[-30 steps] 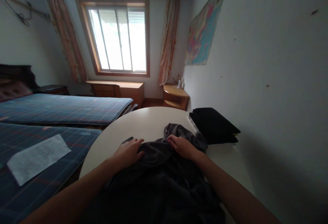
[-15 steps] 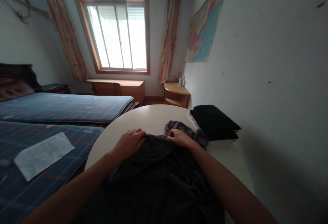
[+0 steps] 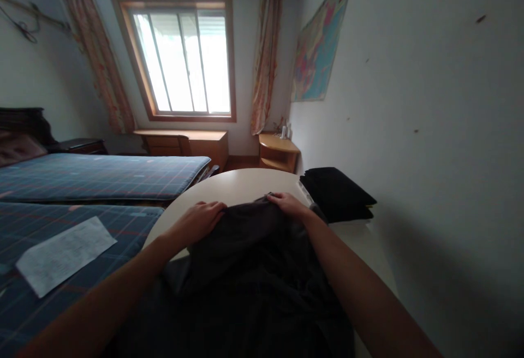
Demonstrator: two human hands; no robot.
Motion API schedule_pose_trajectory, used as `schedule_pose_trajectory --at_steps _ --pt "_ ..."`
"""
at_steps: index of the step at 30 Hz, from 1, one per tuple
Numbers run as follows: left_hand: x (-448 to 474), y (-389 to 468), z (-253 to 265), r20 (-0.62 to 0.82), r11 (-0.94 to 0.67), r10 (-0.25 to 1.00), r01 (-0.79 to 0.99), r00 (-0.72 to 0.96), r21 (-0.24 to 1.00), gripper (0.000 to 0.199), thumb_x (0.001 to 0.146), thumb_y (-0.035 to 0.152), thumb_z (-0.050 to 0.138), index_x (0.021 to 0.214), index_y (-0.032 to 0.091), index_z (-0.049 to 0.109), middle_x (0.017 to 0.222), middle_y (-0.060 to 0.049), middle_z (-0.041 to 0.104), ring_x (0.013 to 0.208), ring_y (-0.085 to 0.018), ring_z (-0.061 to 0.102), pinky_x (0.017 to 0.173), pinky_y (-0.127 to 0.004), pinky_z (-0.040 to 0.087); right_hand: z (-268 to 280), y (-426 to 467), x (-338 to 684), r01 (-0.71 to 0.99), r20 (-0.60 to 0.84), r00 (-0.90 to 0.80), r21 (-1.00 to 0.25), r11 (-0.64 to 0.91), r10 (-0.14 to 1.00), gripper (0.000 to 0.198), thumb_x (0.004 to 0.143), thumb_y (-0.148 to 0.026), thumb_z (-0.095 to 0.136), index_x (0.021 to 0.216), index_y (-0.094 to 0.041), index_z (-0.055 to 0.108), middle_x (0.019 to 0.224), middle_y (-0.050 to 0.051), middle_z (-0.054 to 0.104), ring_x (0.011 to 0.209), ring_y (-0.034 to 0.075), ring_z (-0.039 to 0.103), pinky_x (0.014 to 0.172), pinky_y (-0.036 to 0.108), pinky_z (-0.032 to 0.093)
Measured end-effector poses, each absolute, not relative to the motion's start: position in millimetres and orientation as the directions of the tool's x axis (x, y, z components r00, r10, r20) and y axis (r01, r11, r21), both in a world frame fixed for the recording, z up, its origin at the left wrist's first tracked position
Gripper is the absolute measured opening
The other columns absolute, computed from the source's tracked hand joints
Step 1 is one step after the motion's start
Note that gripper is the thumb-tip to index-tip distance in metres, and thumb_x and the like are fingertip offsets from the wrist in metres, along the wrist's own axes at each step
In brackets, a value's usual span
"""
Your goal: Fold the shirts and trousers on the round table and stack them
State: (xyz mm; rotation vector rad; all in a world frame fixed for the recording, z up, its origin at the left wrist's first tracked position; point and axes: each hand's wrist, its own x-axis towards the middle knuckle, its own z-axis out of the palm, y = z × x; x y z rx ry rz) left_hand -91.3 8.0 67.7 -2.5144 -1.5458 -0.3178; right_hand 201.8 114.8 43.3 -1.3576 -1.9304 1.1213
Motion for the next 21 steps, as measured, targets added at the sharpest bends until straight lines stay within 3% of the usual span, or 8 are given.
schedule_pose_trajectory --at_steps 4,6,9,11,14,17,21 --pt "-105 28 101 0.357 -0.193 0.893 0.949 0.275 -0.249 0.028 0.101 0.033 0.040 0.108 0.018 0.063 0.102 -0.010 0.069 0.086 -0.028 0.068 0.080 -0.041 0.051 62 131 193 0.126 0.138 -0.287 -0.975 0.180 0.948 0.030 0.092 -0.037 0.059 0.108 -0.014 0.068 0.101 0.008 0.073 0.086 0.017 0.067 0.075 0.026 0.053" --pt "-108 40 120 0.387 -0.079 0.904 0.960 0.183 -0.270 0.031 0.101 0.035 0.038 0.110 0.017 0.063 0.102 -0.011 0.068 0.088 -0.029 0.068 0.075 -0.040 0.052 70 139 181 0.101 0.187 -0.211 -0.972 0.211 0.959 0.032 0.090 -0.037 0.062 0.112 -0.014 0.067 0.097 0.008 0.073 0.084 0.016 0.066 0.074 0.026 0.054" --pt "-113 59 133 0.434 0.083 0.901 0.970 0.024 -0.228 0.034 0.102 0.026 0.033 0.115 0.015 0.061 0.107 -0.014 0.065 0.097 -0.030 0.064 0.075 -0.038 0.052 73 144 162 0.131 0.192 -0.196 -0.967 0.219 0.962 0.047 0.093 -0.033 0.058 0.137 -0.018 0.051 0.101 0.007 0.073 0.085 0.016 0.067 0.072 0.026 0.054" --pt "-117 69 128 0.458 0.176 0.886 0.968 -0.077 -0.178 0.037 0.100 0.016 0.030 0.125 0.012 0.057 0.119 -0.018 0.060 0.111 -0.031 0.058 0.082 -0.039 0.052 69 143 155 0.210 0.184 -0.290 -0.945 0.250 0.939 0.052 0.095 -0.029 0.055 0.144 -0.020 0.041 0.113 0.008 0.071 0.092 0.015 0.068 0.074 0.026 0.055" --pt "-117 81 98 0.423 0.195 0.898 0.972 -0.123 -0.130 0.041 0.096 0.011 0.036 0.134 0.009 0.050 0.132 -0.021 0.053 0.121 -0.032 0.051 0.092 -0.040 0.048 55 141 164 0.488 0.142 -0.359 -0.814 0.316 0.922 0.046 0.096 -0.024 0.052 0.140 -0.017 0.045 0.124 0.011 0.067 0.100 0.014 0.067 0.081 0.023 0.053" --pt "-104 86 54 0.258 0.055 0.965 0.998 -0.043 -0.041 0.042 0.097 0.026 0.043 0.137 0.016 0.049 0.137 -0.017 0.053 0.125 -0.030 0.052 0.097 -0.038 0.046 39 144 191 0.691 0.085 -0.276 -0.675 0.259 0.958 0.041 0.093 -0.017 0.051 0.134 -0.014 0.052 0.120 0.012 0.069 0.100 0.016 0.067 0.087 0.025 0.051" --pt "-79 87 -4 0.069 -0.011 0.998 0.999 0.008 0.037 0.058 0.097 0.046 0.039 0.149 0.019 0.039 0.140 -0.018 0.055 0.120 -0.034 0.058 0.096 -0.045 0.046 25 146 233 0.861 0.052 -0.105 -0.495 0.117 0.993 0.040 0.089 -0.015 0.053 0.129 -0.011 0.057 0.124 0.019 0.066 0.115 0.026 0.062 0.099 0.036 0.045"
